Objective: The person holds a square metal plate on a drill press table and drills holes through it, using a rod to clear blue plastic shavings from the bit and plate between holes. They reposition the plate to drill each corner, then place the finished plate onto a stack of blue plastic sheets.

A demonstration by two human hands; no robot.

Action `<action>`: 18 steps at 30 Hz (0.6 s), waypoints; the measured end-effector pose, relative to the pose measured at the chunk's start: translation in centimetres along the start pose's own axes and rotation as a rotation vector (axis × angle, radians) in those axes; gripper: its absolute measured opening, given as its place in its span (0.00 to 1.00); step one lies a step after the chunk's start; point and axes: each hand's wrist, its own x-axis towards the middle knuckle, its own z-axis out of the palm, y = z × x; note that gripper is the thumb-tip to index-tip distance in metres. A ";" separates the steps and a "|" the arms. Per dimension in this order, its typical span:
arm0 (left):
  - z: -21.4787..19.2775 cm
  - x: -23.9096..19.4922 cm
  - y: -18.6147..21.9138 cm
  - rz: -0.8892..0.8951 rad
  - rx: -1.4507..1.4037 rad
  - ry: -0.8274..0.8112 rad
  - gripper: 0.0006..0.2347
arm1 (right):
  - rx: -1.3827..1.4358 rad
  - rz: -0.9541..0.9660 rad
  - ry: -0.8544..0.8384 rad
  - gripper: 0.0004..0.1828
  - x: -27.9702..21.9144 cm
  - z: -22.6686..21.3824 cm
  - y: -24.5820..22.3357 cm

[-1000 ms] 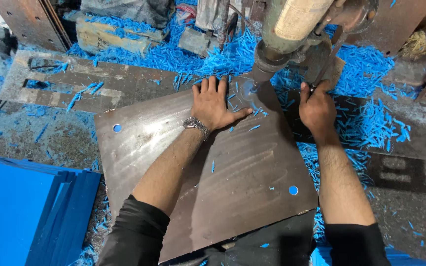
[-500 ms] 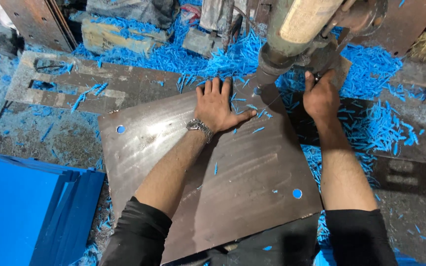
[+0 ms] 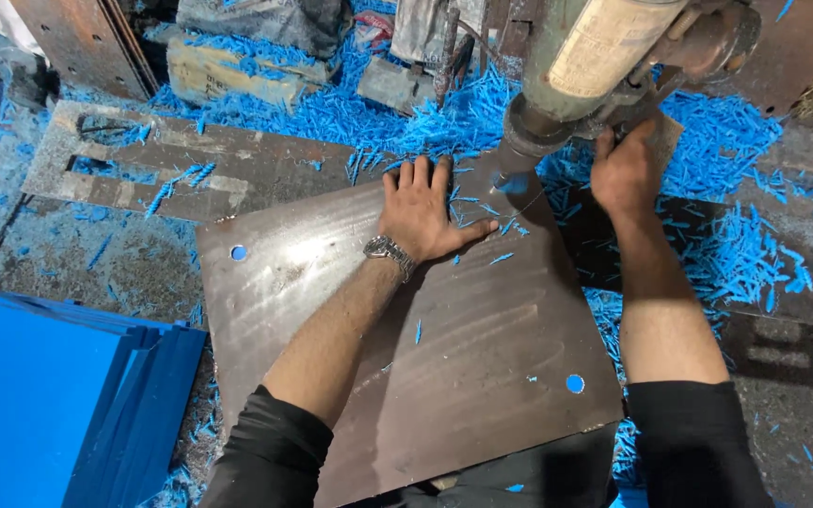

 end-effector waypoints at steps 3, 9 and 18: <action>0.3 -0.1 0.2 0.003 -0.009 0.035 0.46 | -0.013 -0.015 -0.048 0.35 1.5 1.0 1.7; -0.3 0.1 0.1 0.007 -0.043 -0.058 0.47 | -0.091 -0.002 0.061 0.34 1.9 1.4 0.3; -0.3 0.2 0.1 -0.006 -0.057 -0.096 0.48 | 0.279 -0.097 -0.010 0.27 4.3 -0.1 0.4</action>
